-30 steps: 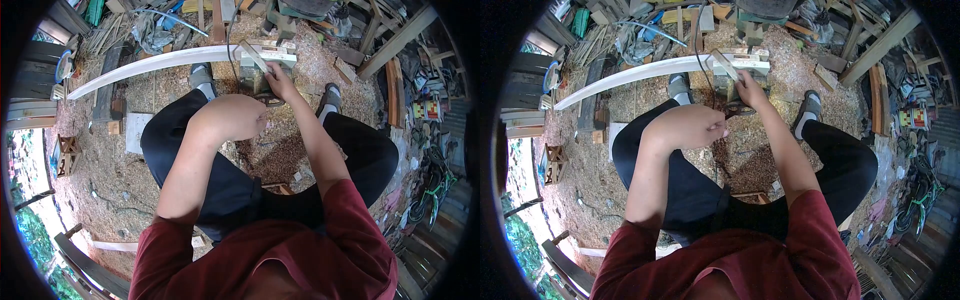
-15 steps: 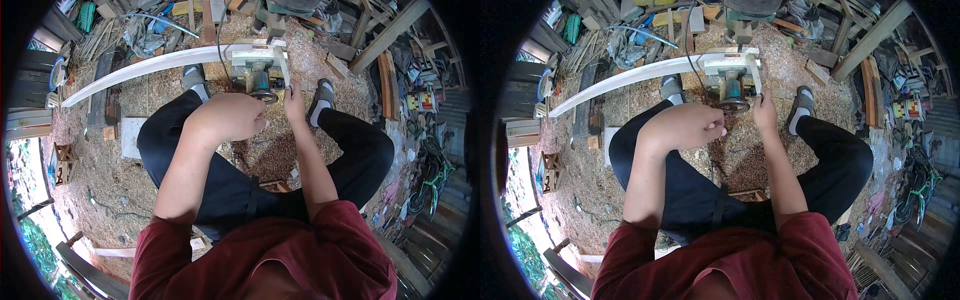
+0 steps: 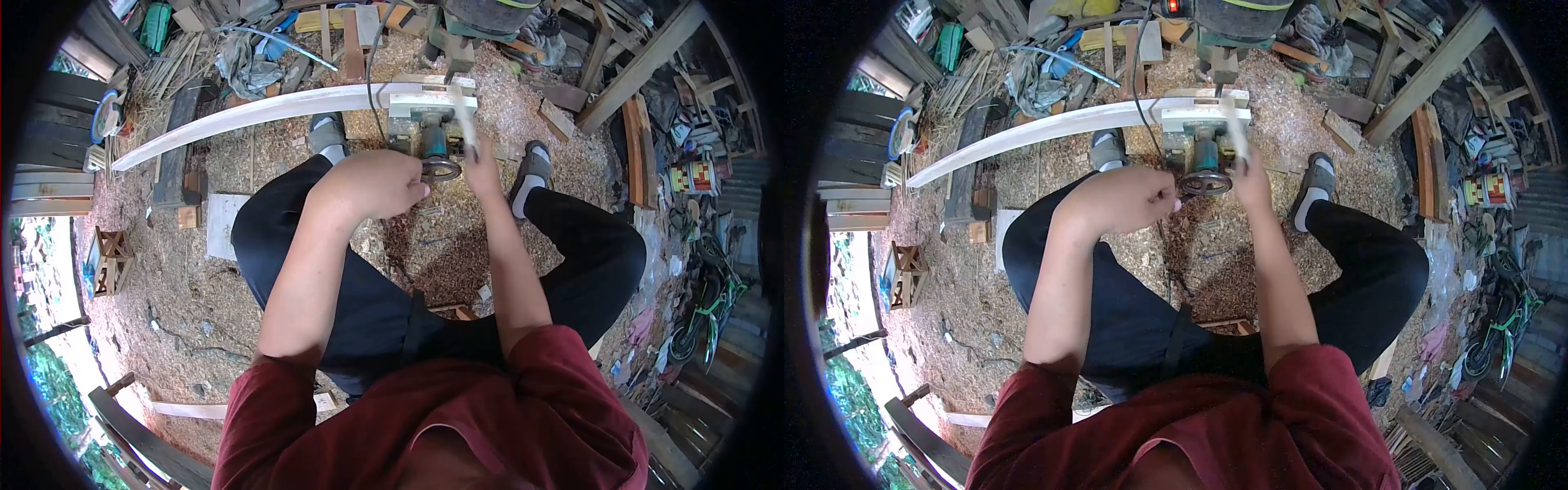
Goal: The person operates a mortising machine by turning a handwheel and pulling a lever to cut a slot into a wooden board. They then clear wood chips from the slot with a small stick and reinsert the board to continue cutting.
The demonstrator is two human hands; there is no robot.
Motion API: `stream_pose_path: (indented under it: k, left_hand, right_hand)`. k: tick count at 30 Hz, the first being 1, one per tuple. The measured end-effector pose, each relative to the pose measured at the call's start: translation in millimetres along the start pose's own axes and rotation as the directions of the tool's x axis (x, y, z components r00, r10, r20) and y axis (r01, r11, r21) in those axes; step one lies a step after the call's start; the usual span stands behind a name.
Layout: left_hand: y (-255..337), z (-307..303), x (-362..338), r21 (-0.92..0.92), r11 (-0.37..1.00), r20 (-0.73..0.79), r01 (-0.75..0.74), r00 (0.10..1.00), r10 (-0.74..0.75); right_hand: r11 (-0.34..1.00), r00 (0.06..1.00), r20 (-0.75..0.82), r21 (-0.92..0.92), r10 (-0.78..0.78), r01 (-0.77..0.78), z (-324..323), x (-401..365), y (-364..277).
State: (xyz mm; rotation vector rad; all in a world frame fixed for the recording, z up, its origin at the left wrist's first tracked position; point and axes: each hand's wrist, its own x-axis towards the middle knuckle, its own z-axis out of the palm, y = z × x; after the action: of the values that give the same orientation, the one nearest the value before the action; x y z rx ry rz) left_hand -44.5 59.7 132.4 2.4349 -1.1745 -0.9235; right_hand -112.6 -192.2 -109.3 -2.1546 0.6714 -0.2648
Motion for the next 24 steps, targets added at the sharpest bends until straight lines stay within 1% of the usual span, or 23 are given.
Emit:
stream_pose_path:
  k: [1, 2, 3, 4, 5, 6, 7, 8, 9, 10, 11, 12, 13, 15, 16, 17, 18, 19, 20, 22, 23, 24]
  left_hand:
    - [-0.9, -1.2, 0.0, 0.003, 1.000, -0.090, -0.024, 0.996, 0.024]
    - [-1.2, -4.9, -1.1, 0.005, 1.000, -0.096, -0.026, 0.995, 0.026]
    - [-1.4, -10.3, -2.4, -0.047, 0.999, -0.219, -0.012, 0.976, 0.002]
    - [-0.6, -16.0, -2.5, -0.100, 0.995, -0.340, -0.007, 0.940, -0.028]
    - [1.0, -21.6, -1.8, -0.097, 0.995, -0.349, -0.012, 0.937, -0.023]
    - [2.9, -28.2, -1.0, -0.121, 0.993, -0.472, 0.003, 0.879, -0.060]
    - [4.5, -36.8, 0.7, -0.143, 0.990, -0.589, 0.014, 0.803, -0.096]
    - [2.2, -39.9, 9.9, -0.239, 0.971, -0.676, -0.005, 0.719, -0.163]
    - [-0.1, -43.5, 18.2, -0.226, 0.974, -0.693, -0.007, 0.704, -0.156]
    - [-1.6, -47.9, 25.1, -0.193, 0.978, -0.834, -0.078, 0.538, -0.121]
    - [-2.3, -53.6, 30.4, -0.142, 0.979, -0.935, -0.143, 0.344, -0.086]
    - [0.5, -61.1, 33.0, -0.134, 0.974, -0.957, -0.183, 0.279, -0.080]
    - [0.9, -66.6, 37.9, -0.122, 0.975, -0.962, -0.183, 0.265, -0.071]
    - [1.7, -76.4, 49.1, -0.012, 0.993, -0.998, -0.116, 0.062, -0.004]
    - [2.6, -81.5, 53.6, -0.047, 0.993, -0.996, -0.108, 0.078, -0.039]
    - [3.5, -85.8, 58.9, -0.045, 0.993, -0.997, -0.109, 0.074, -0.037]
    - [3.8, -89.4, 64.7, -0.012, 0.996, -0.999, -0.084, 0.042, -0.008]
    - [3.0, -92.6, 70.8, 0.020, 0.998, -1.000, -0.059, 0.013, 0.021]
    - [1.3, -96.1, 77.5, 0.017, 0.998, -1.000, -0.059, 0.017, 0.018]
    - [-4.9, -101.1, 92.8, 0.080, 0.996, -0.996, -0.035, -0.037, 0.078]
    - [-8.3, -102.7, 99.0, 0.076, 0.996, -0.997, -0.036, -0.029, 0.075]
    - [-11.3, -104.9, 103.1, 0.080, 0.997, -0.996, 0.015, -0.032, 0.080]
  right_hand:
    - [0.992, 0.979, -0.167, 0.000, 0.121, -0.122, -4.9, -15.9, 11.3]
    - [0.976, 0.958, -0.191, 0.077, 0.213, -0.202, -4.6, -28.8, 33.8]
    - [0.949, 0.930, -0.208, 0.156, 0.304, -0.275, -2.7, -41.1, 53.7]
    - [0.951, 0.931, -0.214, 0.156, 0.296, -0.267, -1.3, -54.9, 58.7]
    - [0.971, 0.934, -0.267, 0.074, 0.239, -0.228, 1.4, -69.2, 59.8]
    - [0.982, 0.932, -0.316, -0.010, 0.175, -0.188, 2.7, -79.9, 57.5]
    - [0.985, 0.933, -0.323, -0.006, 0.161, -0.172, 3.5, -85.9, 49.0]
    - [0.946, 0.920, -0.341, -0.186, 0.192, -0.266, 5.8, -88.5, 38.7]
    - [0.867, 0.905, -0.364, -0.354, 0.218, -0.351, 6.6, -88.2, 29.2]
    - [0.912, 0.911, -0.335, -0.244, 0.241, -0.331, 5.9, -84.7, 26.5]
    - [0.921, 0.914, -0.337, -0.233, 0.226, -0.313, 6.4, -80.8, 23.4]
    - [0.951, 0.928, -0.338, -0.204, 0.155, -0.232, 4.8, -77.9, 16.1]
    - [0.972, 0.936, -0.343, -0.176, 0.084, -0.152, 2.7, -75.0, 9.8]
    - [0.983, 0.942, -0.327, -0.135, 0.076, -0.126, 1.3, -70.9, -1.3]
    - [0.988, 0.941, -0.338, -0.135, 0.024, -0.073, 1.9, -69.9, -6.0]
    - [0.991, 0.937, -0.348, -0.136, -0.027, -0.022, 2.7, -69.3, -9.8]
    - [0.996, 0.933, -0.353, -0.076, -0.070, 0.046, 3.8, -68.8, -13.1]
    - [0.996, 0.934, -0.352, -0.077, -0.069, 0.045, 5.3, -68.9, -15.9]
    - [0.996, 0.939, -0.331, -0.059, -0.088, 0.073, 6.9, -69.7, -17.9]
    - [0.994, 0.950, -0.292, -0.034, -0.110, 0.105, 6.6, -75.2, -26.8]
    - [0.995, 0.952, -0.289, -0.035, -0.104, 0.098, 8.2, -77.1, -28.0]
    - [0.993, 0.955, -0.271, -0.026, -0.121, 0.118, 9.4, -78.6, -28.6]
